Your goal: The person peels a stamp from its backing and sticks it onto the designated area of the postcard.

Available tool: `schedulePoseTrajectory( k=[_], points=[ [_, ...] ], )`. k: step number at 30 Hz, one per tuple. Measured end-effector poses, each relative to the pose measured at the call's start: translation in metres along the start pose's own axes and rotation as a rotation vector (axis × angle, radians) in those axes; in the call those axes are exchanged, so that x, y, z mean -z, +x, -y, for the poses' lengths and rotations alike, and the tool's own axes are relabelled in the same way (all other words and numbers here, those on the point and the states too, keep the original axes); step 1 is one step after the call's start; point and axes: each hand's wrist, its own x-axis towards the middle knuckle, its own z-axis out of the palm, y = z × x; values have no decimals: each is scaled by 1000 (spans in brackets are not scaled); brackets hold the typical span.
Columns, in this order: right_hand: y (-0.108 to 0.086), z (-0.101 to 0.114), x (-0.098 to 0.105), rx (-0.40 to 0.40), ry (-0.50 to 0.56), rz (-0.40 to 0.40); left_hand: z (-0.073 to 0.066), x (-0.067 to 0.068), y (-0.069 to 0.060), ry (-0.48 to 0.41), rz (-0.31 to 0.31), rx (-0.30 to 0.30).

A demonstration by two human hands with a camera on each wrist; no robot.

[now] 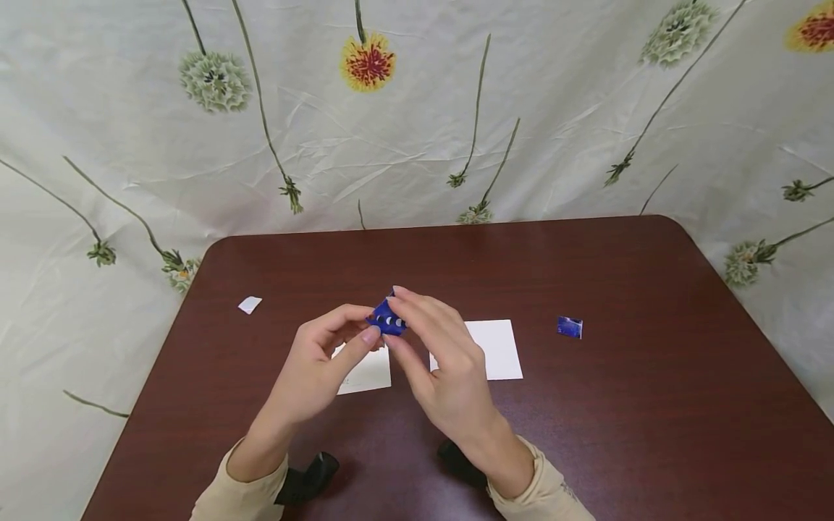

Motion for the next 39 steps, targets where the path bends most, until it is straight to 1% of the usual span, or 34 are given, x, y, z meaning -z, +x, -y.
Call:
schedulePoseTrajectory(
  k=[7, 14, 18, 21, 23, 26, 29, 31, 34, 37, 39],
  points=[
    [0, -1, 0, -7, -9, -4, 2, 1, -1, 30, -1, -5],
    [-1, -2, 0, -30, 1, 40, 3, 4, 0, 56, 34, -28],
    [-2, -2, -1, -48, -4, 34, 3, 5, 0, 54, 36, -22],
    [-3, -3, -2, -62, -14, 23, 3, 5, 1, 45, 13, -5],
    [-4, -3, -3, -72, -22, 24, 3, 5, 1, 45, -16, 13],
    [-5, -3, -3, -88, -40, 48, 3, 5, 2, 65, -62, 31],
    [-6, -4, -2, -105, -65, 78, 4, 4, 4, 97, -96, 32],
    [-6, -4, -1, -120, -71, 93, 6, 4, 5, 109, -100, 17],
    [-6, -5, 1, -189, -30, 127, 9, 6, 6, 123, -82, -30],
    [-6, -7, 2, -282, 32, 194, 14, 9, 6, 137, -33, -78],
    [-7, -8, 3, -342, 51, 245, 18, 12, 6, 159, -1, -98]
  ],
)
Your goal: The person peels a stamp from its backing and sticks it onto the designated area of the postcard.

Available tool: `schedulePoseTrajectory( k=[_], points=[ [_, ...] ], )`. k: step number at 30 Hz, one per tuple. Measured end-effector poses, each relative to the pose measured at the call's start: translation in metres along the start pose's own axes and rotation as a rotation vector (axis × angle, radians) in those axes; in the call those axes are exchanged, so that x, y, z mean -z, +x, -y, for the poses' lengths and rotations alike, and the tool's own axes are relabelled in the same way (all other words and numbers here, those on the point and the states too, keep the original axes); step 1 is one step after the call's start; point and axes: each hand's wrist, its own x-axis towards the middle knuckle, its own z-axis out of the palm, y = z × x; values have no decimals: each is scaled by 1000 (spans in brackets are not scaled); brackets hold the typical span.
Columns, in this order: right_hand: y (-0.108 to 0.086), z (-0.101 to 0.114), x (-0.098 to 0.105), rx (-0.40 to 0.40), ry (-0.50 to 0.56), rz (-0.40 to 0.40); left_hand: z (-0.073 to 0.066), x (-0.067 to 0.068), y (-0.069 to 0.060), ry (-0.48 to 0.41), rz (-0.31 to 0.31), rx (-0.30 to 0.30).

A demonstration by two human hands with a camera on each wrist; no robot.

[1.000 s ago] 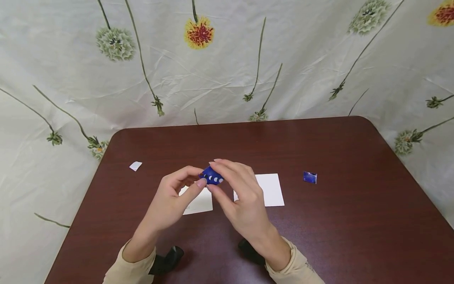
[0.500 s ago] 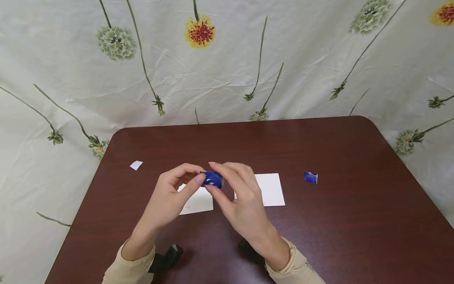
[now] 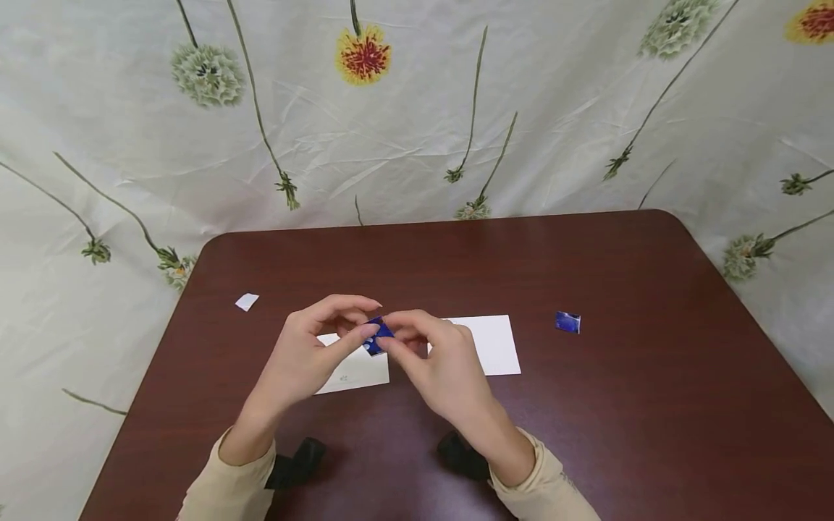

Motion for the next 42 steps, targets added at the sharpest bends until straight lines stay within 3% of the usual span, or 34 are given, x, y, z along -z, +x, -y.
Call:
schedulePoseTrajectory(
  k=[8, 13, 17, 21, 25, 28, 31, 36, 42],
  points=[
    [2, -13, -6, -92, -11, 194, 21, 8, -12, 107, 157, -16],
    [7, -32, -14, -218, -44, 268, 35, 13, -23, 193, 176, 65],
    [13, -53, -19, -353, -48, 302, 58, 11, -37, 382, 214, 150],
    [17, -72, -27, -466, -49, 334, 79, 10, -51, 617, 315, 180],
    [19, -88, -40, -575, -76, 357, 90, 11, -60, 733, 441, 208],
    [18, -97, -52, -649, -84, 382, 95, 10, -65, 756, 546, 251],
    [18, -104, -62, -699, -72, 403, 97, 10, -69, 741, 611, 284],
    [20, -107, -75, -735, -51, 422, 99, 10, -71, 727, 621, 286],
    [26, -105, -82, -719, -77, 457, 101, 11, -74, 727, 629, 272]
  ],
)
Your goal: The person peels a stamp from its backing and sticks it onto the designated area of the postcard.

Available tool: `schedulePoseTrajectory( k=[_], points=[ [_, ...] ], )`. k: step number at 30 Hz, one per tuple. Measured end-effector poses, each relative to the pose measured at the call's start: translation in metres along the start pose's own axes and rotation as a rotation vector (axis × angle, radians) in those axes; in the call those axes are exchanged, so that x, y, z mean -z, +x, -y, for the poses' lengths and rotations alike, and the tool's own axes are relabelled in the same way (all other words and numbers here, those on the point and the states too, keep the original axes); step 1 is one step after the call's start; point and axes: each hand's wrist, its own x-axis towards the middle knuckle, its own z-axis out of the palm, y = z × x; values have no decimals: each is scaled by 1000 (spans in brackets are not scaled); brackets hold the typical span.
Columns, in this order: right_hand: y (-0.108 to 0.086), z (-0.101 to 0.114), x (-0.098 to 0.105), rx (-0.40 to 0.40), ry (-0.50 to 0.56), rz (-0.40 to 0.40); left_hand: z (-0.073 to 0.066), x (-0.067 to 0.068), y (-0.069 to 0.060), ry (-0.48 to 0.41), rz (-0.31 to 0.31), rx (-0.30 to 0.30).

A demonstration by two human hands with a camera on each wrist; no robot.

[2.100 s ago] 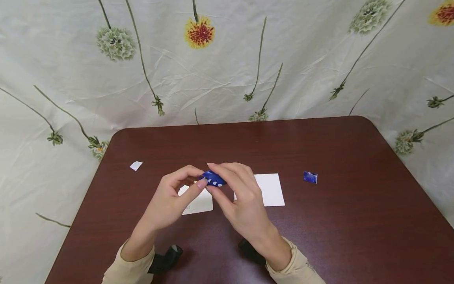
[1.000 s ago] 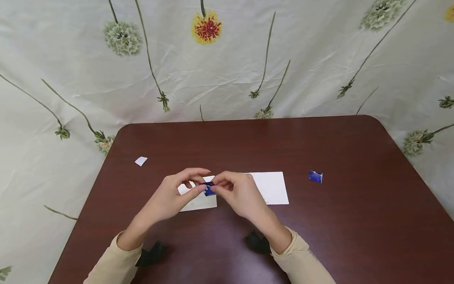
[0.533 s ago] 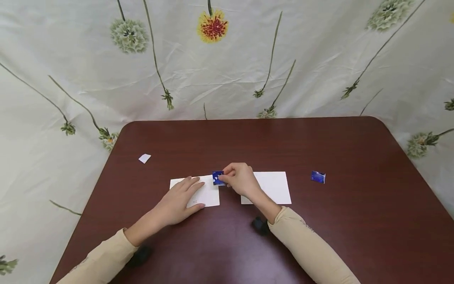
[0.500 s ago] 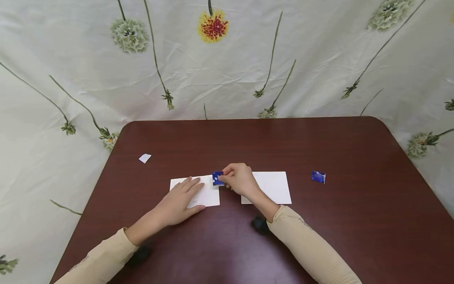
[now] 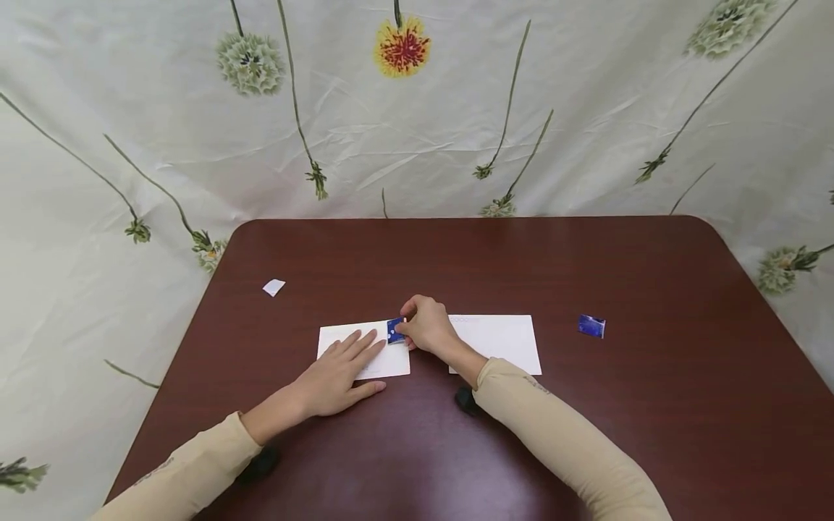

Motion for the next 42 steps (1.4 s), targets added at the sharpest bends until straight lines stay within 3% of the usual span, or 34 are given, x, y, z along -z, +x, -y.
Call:
schedulePoseTrajectory(
  k=[7, 22, 42],
  points=[
    [2, 3, -3, -34, -61, 12, 0, -3, 1, -9, -10, 12],
    [7, 10, -8, -36, -192, 2, -2, -4, 1, 65, -13, 10],
    [9, 12, -10, -59, -244, 0, -2, -4, 0, 98, -26, 1]
  ],
)
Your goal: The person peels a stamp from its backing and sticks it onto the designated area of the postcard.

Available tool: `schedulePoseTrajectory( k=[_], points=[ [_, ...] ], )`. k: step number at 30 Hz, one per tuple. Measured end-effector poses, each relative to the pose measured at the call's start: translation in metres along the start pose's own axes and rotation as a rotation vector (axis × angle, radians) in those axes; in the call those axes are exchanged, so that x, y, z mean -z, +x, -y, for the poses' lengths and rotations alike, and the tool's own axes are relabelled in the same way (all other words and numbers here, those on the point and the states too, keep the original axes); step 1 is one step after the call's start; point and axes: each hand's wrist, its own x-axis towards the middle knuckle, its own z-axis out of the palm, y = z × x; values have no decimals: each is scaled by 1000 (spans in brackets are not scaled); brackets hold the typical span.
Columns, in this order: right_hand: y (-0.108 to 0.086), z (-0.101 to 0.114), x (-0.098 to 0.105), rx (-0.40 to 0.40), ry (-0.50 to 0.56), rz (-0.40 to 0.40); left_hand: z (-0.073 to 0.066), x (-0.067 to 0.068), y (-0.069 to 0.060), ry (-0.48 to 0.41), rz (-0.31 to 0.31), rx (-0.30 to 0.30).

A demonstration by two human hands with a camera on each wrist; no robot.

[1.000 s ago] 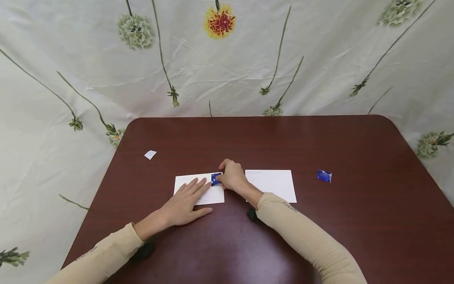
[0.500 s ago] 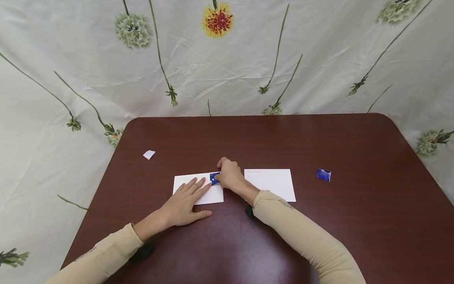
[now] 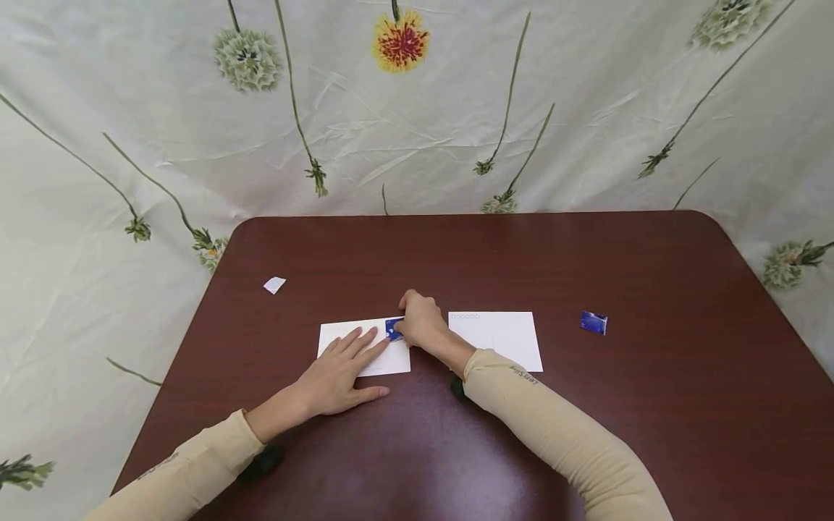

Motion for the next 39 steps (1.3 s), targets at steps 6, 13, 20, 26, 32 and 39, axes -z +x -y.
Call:
schedulePoseTrajectory(
  k=[6, 13, 20, 26, 32, 39],
  points=[
    [1, 2, 1, -13, 3, 12, -2, 1, 2, 3, 2, 4],
    [2, 4, 3, -28, 5, 17, -2, 3, 2, 19, 4, -2],
    [4, 5, 4, -56, -9, 32, -2, 2, 4, 20, 0, -4],
    [6, 8, 5, -79, -34, 60, -2, 2, 4, 5, 7, 7],
    [5, 12, 6, -97, -71, 72, -3, 3, 3, -9, 17, 20],
    [5, 10, 12, -51, -241, 23, -3, 3, 2, -14, 11, 20]
  ],
)
